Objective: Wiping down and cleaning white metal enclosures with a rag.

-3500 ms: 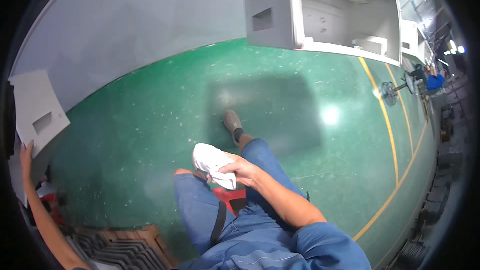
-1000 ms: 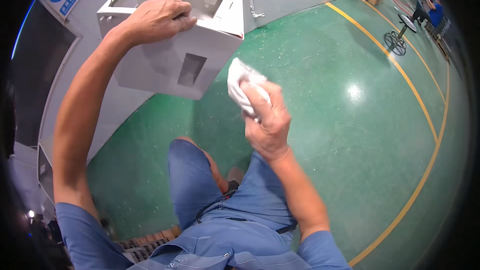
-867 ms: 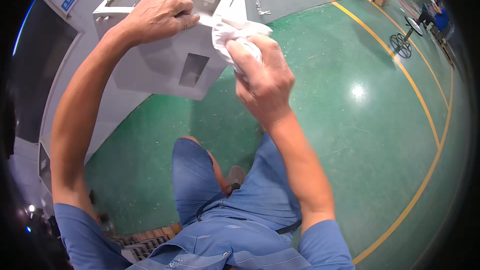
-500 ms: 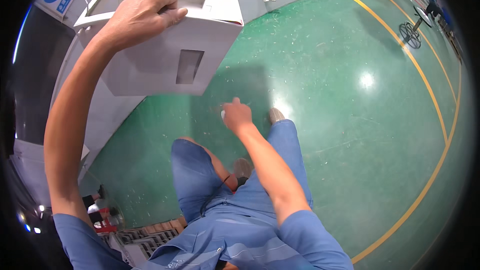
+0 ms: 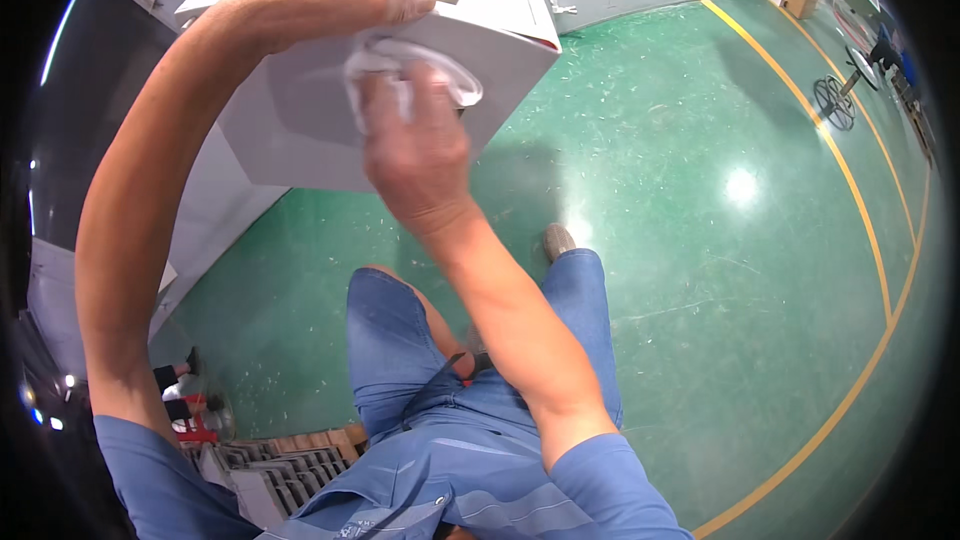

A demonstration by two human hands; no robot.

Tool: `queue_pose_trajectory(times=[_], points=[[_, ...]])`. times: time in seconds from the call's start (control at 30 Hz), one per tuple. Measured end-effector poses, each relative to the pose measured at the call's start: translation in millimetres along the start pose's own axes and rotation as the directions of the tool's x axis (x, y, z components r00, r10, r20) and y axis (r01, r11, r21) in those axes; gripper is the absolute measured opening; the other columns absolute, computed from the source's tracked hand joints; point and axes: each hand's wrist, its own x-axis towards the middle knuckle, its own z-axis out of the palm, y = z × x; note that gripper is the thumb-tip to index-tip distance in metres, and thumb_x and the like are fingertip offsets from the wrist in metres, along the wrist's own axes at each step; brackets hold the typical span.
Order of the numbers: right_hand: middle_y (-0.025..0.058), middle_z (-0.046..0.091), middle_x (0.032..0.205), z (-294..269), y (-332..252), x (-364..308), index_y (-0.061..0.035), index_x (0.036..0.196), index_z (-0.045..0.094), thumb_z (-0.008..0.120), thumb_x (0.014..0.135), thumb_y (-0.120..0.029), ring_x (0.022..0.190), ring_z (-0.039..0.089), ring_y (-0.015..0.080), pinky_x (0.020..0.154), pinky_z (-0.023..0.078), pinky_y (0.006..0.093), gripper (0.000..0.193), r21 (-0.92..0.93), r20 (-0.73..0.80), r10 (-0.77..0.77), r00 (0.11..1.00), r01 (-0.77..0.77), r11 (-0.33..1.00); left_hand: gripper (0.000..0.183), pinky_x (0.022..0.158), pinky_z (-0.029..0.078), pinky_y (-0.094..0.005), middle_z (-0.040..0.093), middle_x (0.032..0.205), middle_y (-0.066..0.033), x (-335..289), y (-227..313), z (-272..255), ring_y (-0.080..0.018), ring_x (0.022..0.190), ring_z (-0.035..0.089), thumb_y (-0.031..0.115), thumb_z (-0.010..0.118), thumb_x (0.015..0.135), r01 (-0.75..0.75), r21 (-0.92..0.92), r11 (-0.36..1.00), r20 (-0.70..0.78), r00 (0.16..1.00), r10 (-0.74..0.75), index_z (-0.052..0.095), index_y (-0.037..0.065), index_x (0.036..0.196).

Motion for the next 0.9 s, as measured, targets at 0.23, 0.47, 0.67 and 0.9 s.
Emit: queue_pose_trajectory(times=[0.23,0.47,0.67,0.9], points=[[0.0148,0.056,0.1,33.8,5.0,-104.8,-0.0017,0.096,0.064,0.056,0.074,-0.008,0.084,0.062,0.0306,0.071,0.055,0.0383,0.024,-0.022,0.654,-0.194,0.731,0.274,0.961,0.035,0.088,0.045,-0.0431,0.065,0.103,-0.025,-6.5,21.8,1.0,-0.0358,0.098,0.062,0.028,0.054,0.089,0.123,0.019,0.992,0.016,0.992,-0.123,0.066,-0.002,0.104],[0.0183,0.056,0.101,-49.7,31.1,-95.0,-0.0036,0.096,0.068,0.06,0.066,0.007,0.092,0.062,0.0335,0.07,0.052,0.0415,0.033,-0.029,0.544,0.202,0.815,-0.222,0.975,0.038,0.086,0.046,-0.0413,0.067,0.103,-0.0231,12.1,11.0,6.1,-0.0327,0.097,0.062,0.03,0.057,0.089,-0.056,-0.008,0.998,-0.028,0.998,0.056,0.066,-0.002,0.106],[0.0047,0.058,0.098,-20.7,-3.5,25.6,-0.0083,0.094,0.071,0.066,0.058,0.003,0.082,0.057,0.0234,0.065,0.048,0.0352,0.038,-0.119,-0.023,-0.283,0.959,0.278,0.953,0.038,0.089,0.045,-0.0453,0.065,0.109,-0.0253,-17.7,20.1,-1.8,-0.0356,0.102,0.061,0.028,0.059,0.088,0.051,0.033,0.998,0.015,0.999,-0.051,0.067,-0.004,0.107],[0.0086,0.059,0.103,20.5,48.8,-161.9,-0.0056,0.082,0.069,0.062,0.073,-0.012,0.1,0.056,0.0238,0.08,0.046,0.0393,0.013,-0.049,0.784,-0.268,0.56,0.486,0.873,0.039,0.092,0.044,-0.0467,0.062,0.117,-0.026,-29.8,18.0,0.4,-0.0358,0.11,0.058,0.028,0.058,0.089,0.021,0.012,1.0,-0.055,0.998,-0.02,0.066,-0.002,0.112]])
